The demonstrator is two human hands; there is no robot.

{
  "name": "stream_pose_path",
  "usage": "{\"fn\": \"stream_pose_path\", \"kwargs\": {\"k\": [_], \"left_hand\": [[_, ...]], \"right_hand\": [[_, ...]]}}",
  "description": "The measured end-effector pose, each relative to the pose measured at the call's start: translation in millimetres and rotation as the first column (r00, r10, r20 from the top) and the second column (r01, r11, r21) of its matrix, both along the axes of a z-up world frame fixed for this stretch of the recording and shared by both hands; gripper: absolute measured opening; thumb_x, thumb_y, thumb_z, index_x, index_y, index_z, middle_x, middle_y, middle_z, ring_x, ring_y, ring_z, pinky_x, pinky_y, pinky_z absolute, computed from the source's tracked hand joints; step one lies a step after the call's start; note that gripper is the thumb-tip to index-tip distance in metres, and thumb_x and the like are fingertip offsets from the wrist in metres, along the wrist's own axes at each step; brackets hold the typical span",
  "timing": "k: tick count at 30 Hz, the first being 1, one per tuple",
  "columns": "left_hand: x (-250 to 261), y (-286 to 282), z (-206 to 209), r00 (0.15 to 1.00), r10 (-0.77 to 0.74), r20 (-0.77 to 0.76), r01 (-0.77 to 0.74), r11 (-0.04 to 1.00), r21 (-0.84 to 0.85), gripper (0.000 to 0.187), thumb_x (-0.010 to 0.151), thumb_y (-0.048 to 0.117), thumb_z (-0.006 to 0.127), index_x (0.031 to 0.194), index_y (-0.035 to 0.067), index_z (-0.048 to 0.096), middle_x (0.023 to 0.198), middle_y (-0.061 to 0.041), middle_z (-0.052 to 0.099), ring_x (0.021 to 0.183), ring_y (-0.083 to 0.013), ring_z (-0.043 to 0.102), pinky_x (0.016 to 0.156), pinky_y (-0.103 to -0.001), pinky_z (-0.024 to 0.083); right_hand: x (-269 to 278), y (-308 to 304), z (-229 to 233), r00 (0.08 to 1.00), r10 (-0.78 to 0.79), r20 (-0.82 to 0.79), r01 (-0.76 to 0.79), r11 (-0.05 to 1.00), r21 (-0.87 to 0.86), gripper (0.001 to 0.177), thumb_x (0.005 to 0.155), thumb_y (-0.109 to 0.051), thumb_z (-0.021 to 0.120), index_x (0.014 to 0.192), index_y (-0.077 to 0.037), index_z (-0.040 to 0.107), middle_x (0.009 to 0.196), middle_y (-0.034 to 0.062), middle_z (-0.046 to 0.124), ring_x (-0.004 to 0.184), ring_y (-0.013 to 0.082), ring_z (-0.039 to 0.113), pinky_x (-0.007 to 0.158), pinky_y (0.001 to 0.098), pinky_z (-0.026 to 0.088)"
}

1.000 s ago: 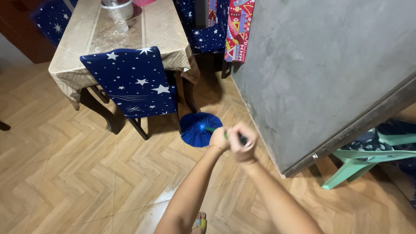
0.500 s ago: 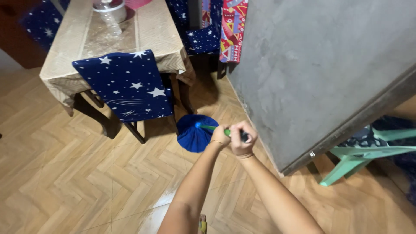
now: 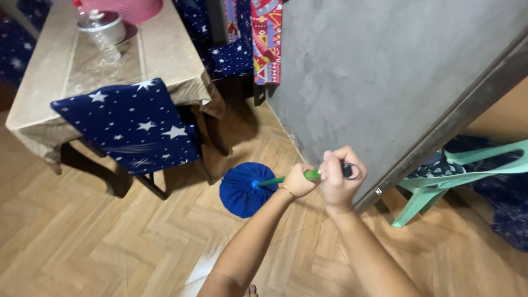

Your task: Mopping the tiled floor around a dining table.

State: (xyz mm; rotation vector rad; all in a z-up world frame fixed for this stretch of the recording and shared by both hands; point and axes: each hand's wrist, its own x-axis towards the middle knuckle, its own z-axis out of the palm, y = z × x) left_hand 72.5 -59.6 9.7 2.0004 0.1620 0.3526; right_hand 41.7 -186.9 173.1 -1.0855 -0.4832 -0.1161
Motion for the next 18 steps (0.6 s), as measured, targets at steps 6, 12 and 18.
{"fn": "stream_pose_path", "kwargs": {"k": [6,12,18], "left_hand": [[22.6,58.5,-41.2,1.000,-0.007,-0.030,0.007,1.000,0.017,0.026,0.074,0.030,0.075,0.072,0.005,0.069,0.065,-0.015,0.066,0.060,-0.0206,0.063,0.060,-0.038,0.051],[45.0,110.0,-122.5,0.975,0.093,0.202,-0.132,0.973,0.191,0.023,0.075,0.024,0.078,0.078,0.003,0.068,0.081,-0.019,0.069,0.074,-0.0281,0.062,0.067,-0.039,0.052],[66.6,103.3,-42.7,0.997,-0.061,0.046,0.072,0.955,-0.287,0.020,0.080,0.022,0.076,0.083,0.003,0.069,0.077,-0.010,0.068,0.072,-0.0110,0.059,0.063,-0.033,0.052]], "right_hand": [[19.1,50.7,-62.8,0.983,-0.135,0.127,0.142,0.989,-0.042,0.022,0.093,-0.001,0.061,0.073,-0.005,0.052,0.060,-0.0006,0.054,0.052,0.0072,0.049,0.050,0.0243,0.038],[30.3,83.0,-119.0,0.959,-0.076,0.273,0.146,0.958,-0.245,0.023,0.092,-0.001,0.065,0.073,-0.003,0.053,0.065,-0.0002,0.053,0.061,0.0082,0.047,0.057,0.0256,0.039],[52.8,101.1,-36.8,0.972,-0.122,0.201,0.172,0.951,-0.256,0.021,0.091,-0.002,0.064,0.071,-0.005,0.057,0.064,-0.0039,0.056,0.059,0.0058,0.048,0.054,0.0244,0.039]]}}
